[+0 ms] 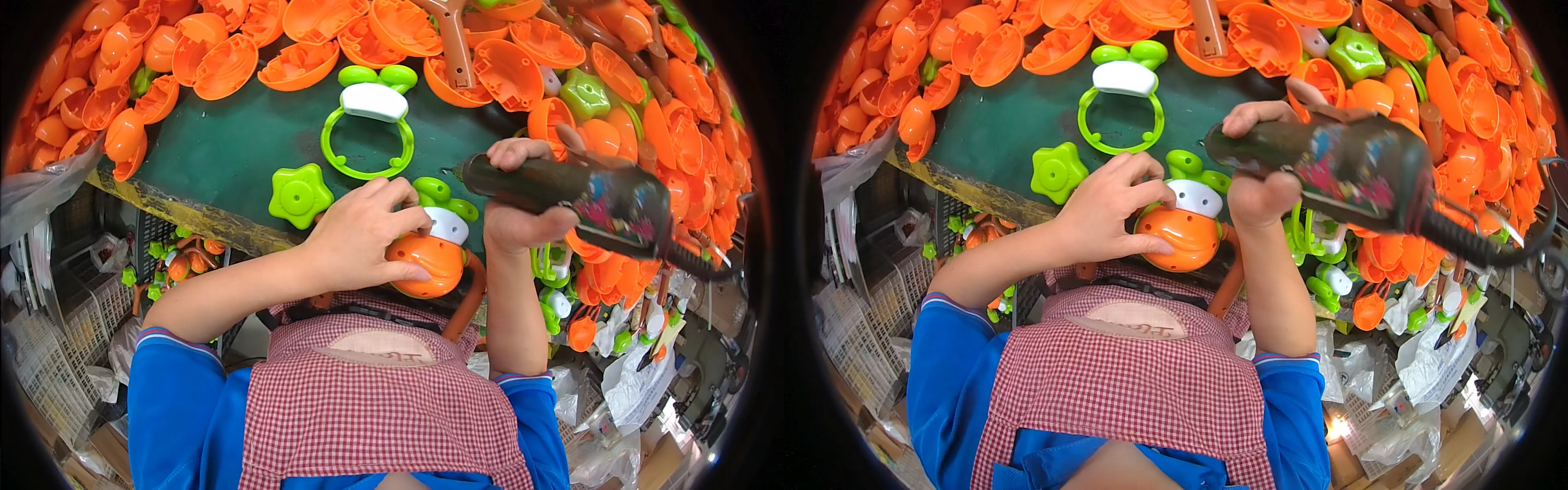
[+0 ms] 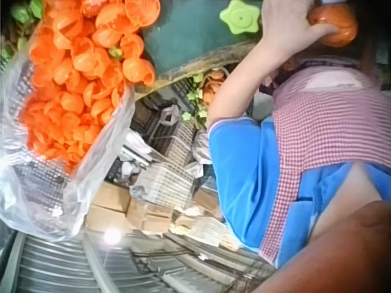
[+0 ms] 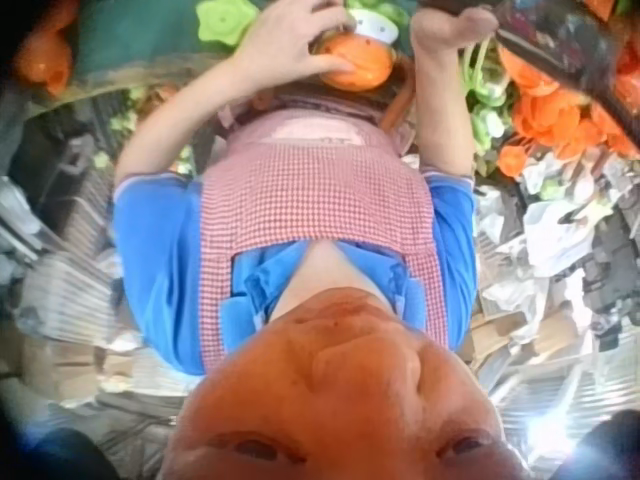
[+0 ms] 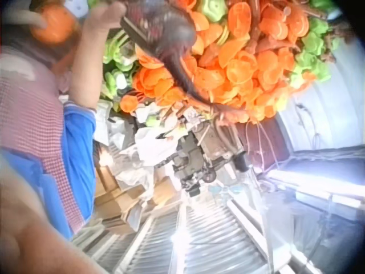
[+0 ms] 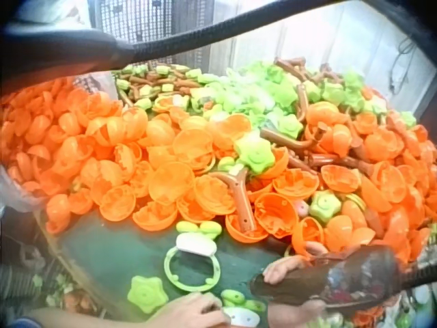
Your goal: The person assembles small plastic toys by joining orange and green components with a white center piece. They use a handheld power tool to fasten the parts together and place the finished items into a nearby basket.
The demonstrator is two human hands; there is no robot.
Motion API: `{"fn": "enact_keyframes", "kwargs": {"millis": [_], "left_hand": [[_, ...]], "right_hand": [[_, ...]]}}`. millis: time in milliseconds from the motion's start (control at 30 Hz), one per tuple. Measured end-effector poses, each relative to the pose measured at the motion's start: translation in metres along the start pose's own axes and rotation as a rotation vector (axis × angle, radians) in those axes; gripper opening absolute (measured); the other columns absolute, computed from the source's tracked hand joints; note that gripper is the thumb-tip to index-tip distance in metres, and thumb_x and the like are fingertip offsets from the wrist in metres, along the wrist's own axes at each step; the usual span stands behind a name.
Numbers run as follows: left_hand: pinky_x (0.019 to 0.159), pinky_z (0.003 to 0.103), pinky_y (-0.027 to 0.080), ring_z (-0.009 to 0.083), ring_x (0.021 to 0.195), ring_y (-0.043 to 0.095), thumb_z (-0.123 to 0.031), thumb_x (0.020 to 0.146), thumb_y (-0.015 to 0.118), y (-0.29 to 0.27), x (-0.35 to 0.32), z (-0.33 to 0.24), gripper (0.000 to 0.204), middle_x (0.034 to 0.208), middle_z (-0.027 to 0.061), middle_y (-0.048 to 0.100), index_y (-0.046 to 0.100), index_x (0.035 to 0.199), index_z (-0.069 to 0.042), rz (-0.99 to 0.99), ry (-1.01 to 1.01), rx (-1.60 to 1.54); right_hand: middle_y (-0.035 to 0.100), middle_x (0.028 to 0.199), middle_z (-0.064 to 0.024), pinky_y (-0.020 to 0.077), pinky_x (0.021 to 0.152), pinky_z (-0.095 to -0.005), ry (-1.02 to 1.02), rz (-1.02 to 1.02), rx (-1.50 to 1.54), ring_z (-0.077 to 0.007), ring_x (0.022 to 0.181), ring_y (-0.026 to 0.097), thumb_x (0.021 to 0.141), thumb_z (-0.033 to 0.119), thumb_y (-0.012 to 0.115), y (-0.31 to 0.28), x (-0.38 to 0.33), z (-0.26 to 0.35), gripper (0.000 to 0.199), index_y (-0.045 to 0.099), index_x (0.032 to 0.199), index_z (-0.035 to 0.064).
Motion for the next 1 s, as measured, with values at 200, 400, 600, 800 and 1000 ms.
{"fn": "enact_keyframes", "kwargs": {"millis": [200, 400, 600, 800, 1000], "left_hand": [[0.083, 0.039, 0.047, 0.0283, 0.091, 0.056, -0.026, 0.072, 0.079, -0.013, 0.002, -0.003, 0.034, 0.099, 0.0074, 0.06, 0.066, 0.098, -0.008, -0.197, 0.104, -0.085], [0.081, 0.037, 0.047, 0.0231, 0.09, 0.058, -0.014, 0.072, 0.076, -0.022, 0.033, -0.018, 0.016, 0.086, 0.0027, 0.065, 0.071, 0.086, -0.008, -0.348, 0.178, 0.089], [0.076, 0.034, 0.045, 0.0183, 0.083, 0.057, -0.018, 0.062, 0.075, -0.013, 0.028, -0.035, 0.013, 0.08, -0.0027, 0.061, 0.068, 0.072, -0.011, -0.402, 0.433, 0.366], [0.08, 0.035, 0.047, 0.0208, 0.088, 0.058, -0.026, 0.064, 0.075, -0.015, 0.024, -0.04, 0.028, 0.086, 0.0019, 0.062, 0.068, 0.084, -0.008, -0.323, 0.358, 0.278], [0.088, 0.043, 0.049, 0.0374, 0.102, 0.062, -0.058, 0.055, 0.086, 0.008, 0.0, -0.002, 0.122, 0.101, 0.0222, 0.064, 0.03, 0.14, 0.01, 0.037, -0.303, 0.148]], "right_hand": [[0.055, 0.082, -0.0068, 0.0437, 0.074, -0.037, -0.08, 0.034, 0.238, -0.0196, 0.076, 0.052, 0.074, 0.084, 0.053, -0.008, 0.009, 0.05, 0.1, 0.043, 0.137, 0.007], [0.056, 0.082, -0.0063, 0.0443, 0.076, -0.0374, -0.122, 0.131, 0.473, -0.0208, 0.075, 0.052, 0.074, 0.084, 0.054, -0.003, -0.003, 0.095, 0.107, 0.032, 0.147, 0.0086], [0.056, 0.081, -0.0056, 0.0455, 0.073, -0.0372, -0.082, 0.112, 0.447, -0.02, 0.072, 0.052, 0.07, 0.085, 0.057, -0.003, -0.013, 0.099, 0.112, 0.031, 0.147, 0.0082], [0.056, 0.078, -0.0065, 0.0462, 0.07, -0.0369, -0.058, 0.157, 0.426, -0.0205, 0.07, 0.054, 0.068, 0.085, 0.06, 0.007, -0.012, 0.109, 0.117, 0.028, 0.148, 0.0064], [0.056, 0.078, -0.0074, 0.0451, 0.069, -0.0365, 0.011, 0.176, 0.378, -0.0201, 0.068, 0.054, 0.066, 0.085, 0.061, 0.009, -0.019, 0.107, 0.118, 0.029, 0.146, 0.0031]]}}
Point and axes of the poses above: each hand's wrist, its own x-axis towards the middle knuckle, its own y-axis out of the palm, z = x × y, the point moved 7 cm from there along x, towards the middle knuckle
